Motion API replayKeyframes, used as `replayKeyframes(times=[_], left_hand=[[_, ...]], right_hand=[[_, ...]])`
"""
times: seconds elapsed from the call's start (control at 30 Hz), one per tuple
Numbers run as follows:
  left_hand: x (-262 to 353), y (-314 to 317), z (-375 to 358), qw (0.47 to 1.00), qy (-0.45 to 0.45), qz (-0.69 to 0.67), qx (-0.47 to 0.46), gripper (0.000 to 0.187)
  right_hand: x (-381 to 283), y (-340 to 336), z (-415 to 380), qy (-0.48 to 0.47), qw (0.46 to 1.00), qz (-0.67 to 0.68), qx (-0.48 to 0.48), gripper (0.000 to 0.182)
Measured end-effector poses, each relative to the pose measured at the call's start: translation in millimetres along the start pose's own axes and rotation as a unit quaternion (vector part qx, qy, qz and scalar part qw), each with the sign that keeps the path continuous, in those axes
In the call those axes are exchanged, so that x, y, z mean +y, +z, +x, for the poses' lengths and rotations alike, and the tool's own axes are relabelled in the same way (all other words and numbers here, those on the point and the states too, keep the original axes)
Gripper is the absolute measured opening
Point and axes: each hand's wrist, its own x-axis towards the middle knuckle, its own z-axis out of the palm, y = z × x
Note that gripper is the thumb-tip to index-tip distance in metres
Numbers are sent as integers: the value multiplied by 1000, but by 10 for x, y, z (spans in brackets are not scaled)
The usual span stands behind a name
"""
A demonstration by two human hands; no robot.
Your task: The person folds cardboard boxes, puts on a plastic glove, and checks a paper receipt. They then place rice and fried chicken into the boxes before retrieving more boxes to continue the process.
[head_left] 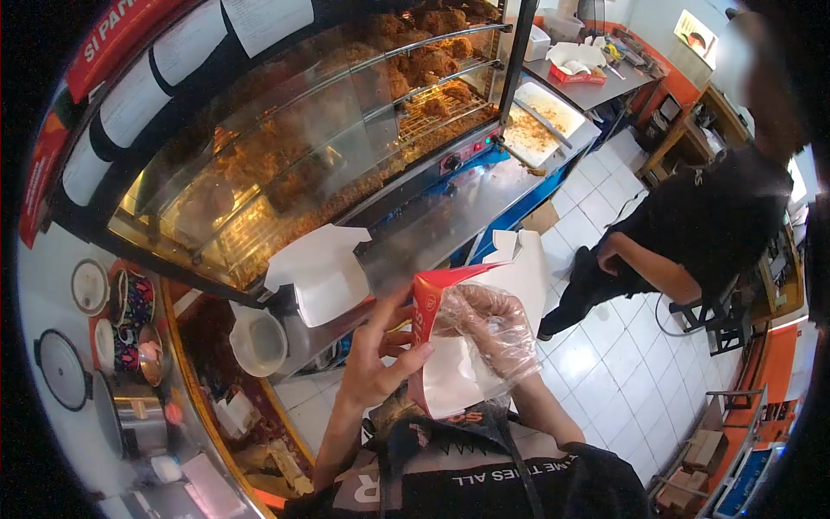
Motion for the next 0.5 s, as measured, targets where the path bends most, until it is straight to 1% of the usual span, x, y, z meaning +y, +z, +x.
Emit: replayKeyframes(times=[0.07, 0.13, 0.23, 0.33, 0.47, 0.5], left_hand=[[4, -9, 21, 1000, 0, 7, -11, 86], [-8, -16, 26, 1000, 2, -2, -17, 88], [54, 7, 37, 1000, -17, -4, -9, 88], [22, 3, 21, 1000, -22, -19, -5, 88], [64, -20, 37, 1000, -17, 24, -4, 88], [25, -27, 42, 1000, -13, 20, 1, 88]], right_hand=[[-34, 14, -8, -19, 1000, -3, 15, 29], [-27, -8, 0, -31, 1000, 1, 4, 29], [-35, -7, 14, -5, 1000, 25, 2, 30], [-25, 14, 13, -11, 1000, 20, 15, 30], [-55, 20, 31, -3, 999, 31, -9, 32], [-34, 8, 47, -16, 1000, 5, -9, 34]])
